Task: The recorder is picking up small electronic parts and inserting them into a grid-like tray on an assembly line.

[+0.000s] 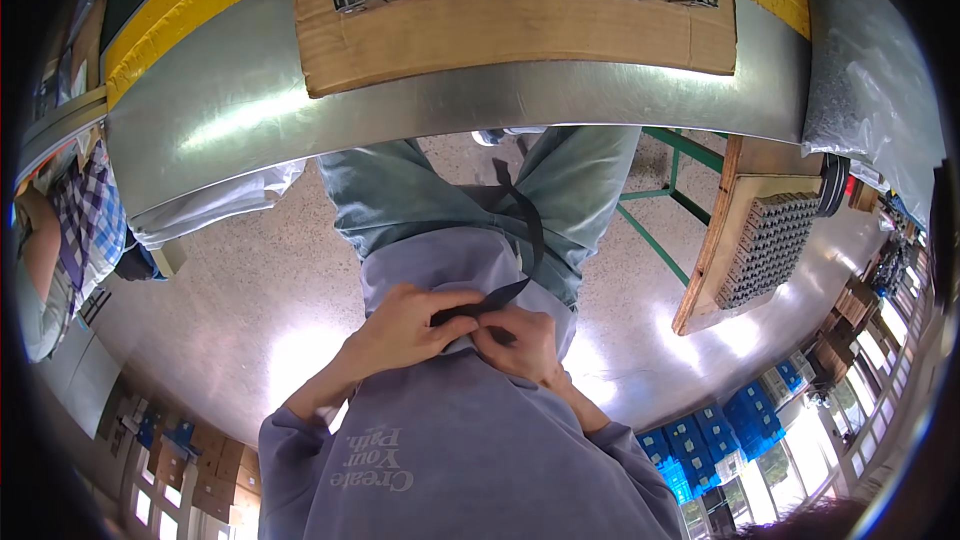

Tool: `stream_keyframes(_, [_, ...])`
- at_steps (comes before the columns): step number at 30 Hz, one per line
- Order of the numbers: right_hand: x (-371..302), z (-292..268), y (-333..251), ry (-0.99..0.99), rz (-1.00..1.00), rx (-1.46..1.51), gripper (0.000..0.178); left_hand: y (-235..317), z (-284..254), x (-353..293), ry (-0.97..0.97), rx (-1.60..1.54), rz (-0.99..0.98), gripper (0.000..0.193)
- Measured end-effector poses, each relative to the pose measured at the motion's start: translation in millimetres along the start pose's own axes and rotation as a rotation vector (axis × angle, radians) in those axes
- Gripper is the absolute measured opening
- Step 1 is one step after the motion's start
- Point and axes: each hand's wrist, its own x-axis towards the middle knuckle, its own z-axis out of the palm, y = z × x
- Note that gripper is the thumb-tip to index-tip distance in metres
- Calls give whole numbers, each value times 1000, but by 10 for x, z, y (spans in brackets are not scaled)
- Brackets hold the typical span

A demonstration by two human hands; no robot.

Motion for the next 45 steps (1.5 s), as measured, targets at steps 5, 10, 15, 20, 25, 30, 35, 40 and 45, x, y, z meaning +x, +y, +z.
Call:
stream_keyframes(5, [30,-10,-3,39,35,-4,9,73,121,-35,147,-43,-210,22])
stream_keyframes(10, [18,-52,39,7,123,211,13,-100,357,-188,289,-175,-157,22])
stream_keyframes(15, [6,-14,65,24,306,347,14,-245,448,-189,297,-315,-171,21])
stream_keyframes(20, [18,8,163,18,351,432,12,-393,526,-151,279,-616,-213,19])
stream_keyframes(25, [71,60,186,87,454,710,11,-433,603,-147,337,-519,-130,19])
stream_keyframes(30, [87,95,164,179,454,677,11,-357,602,-114,394,-415,-93,20])
stream_keyframes(35, [67,54,126,265,478,627,11,-217,550,-89,450,-214,-75,23])
stream_keyframes(40, [34,7,41,372,490,647,7,-167,540,-91,439,-207,-43,23])
stream_keyframes(45, [59,16,73,376,536,724,5,-127,485,18,333,-234,-30,20])
